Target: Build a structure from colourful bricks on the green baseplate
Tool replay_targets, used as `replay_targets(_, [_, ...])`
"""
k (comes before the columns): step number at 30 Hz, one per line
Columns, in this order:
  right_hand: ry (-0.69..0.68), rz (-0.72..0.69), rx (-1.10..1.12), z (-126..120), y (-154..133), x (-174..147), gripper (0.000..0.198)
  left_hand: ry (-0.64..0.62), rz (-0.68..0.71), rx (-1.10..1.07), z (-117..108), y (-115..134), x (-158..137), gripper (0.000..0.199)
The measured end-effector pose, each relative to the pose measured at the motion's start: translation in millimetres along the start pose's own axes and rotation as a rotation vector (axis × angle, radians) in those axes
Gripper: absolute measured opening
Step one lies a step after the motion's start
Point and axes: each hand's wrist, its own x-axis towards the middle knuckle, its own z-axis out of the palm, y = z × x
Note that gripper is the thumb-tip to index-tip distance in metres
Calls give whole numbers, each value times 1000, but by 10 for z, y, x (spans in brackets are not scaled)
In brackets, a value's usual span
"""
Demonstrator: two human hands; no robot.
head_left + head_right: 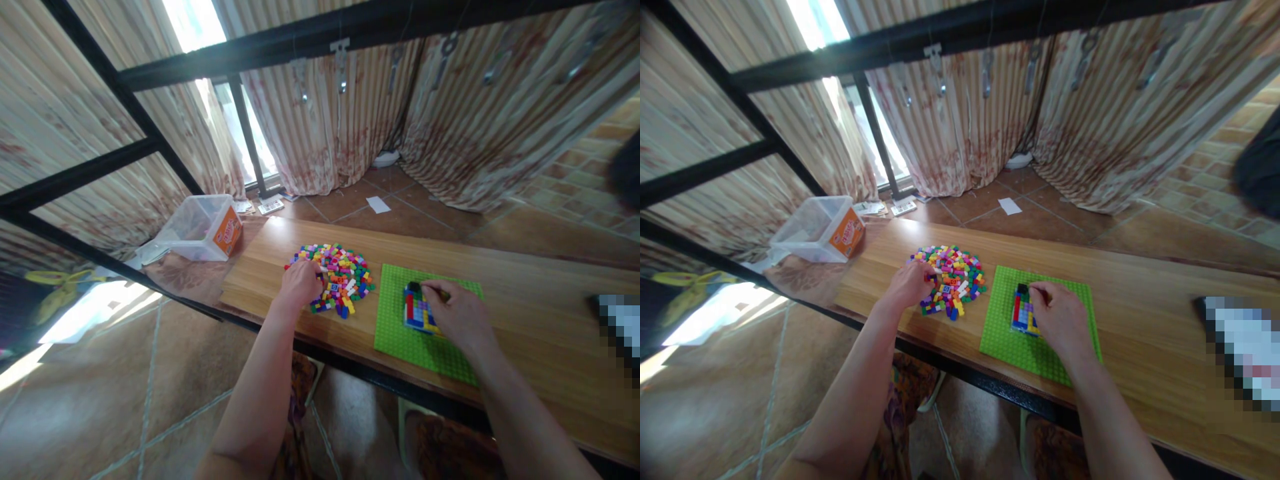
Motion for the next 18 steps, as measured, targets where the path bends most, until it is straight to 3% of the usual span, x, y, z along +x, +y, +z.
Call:
replay_targets(4, [6,-3,8,3,2,0,31,44,-4,-34,7,-3,9,22])
replay_targets(9, [-15,6,10,-4,-16,-2,32,112,41,-142,-30,-51,32,2])
replay_targets(11, [-22,14,11,-1,-18,-3,33,120,42,-311,-43,-65,52,6])
replay_targets(14, [-13,12,8,-5,-33,-4,32,124,37,-730,-32,-24,79,9])
replay_targets(18, [166,-86,-21,-57,-169,-17,29,27,-55,-1264,26,189,61,23])
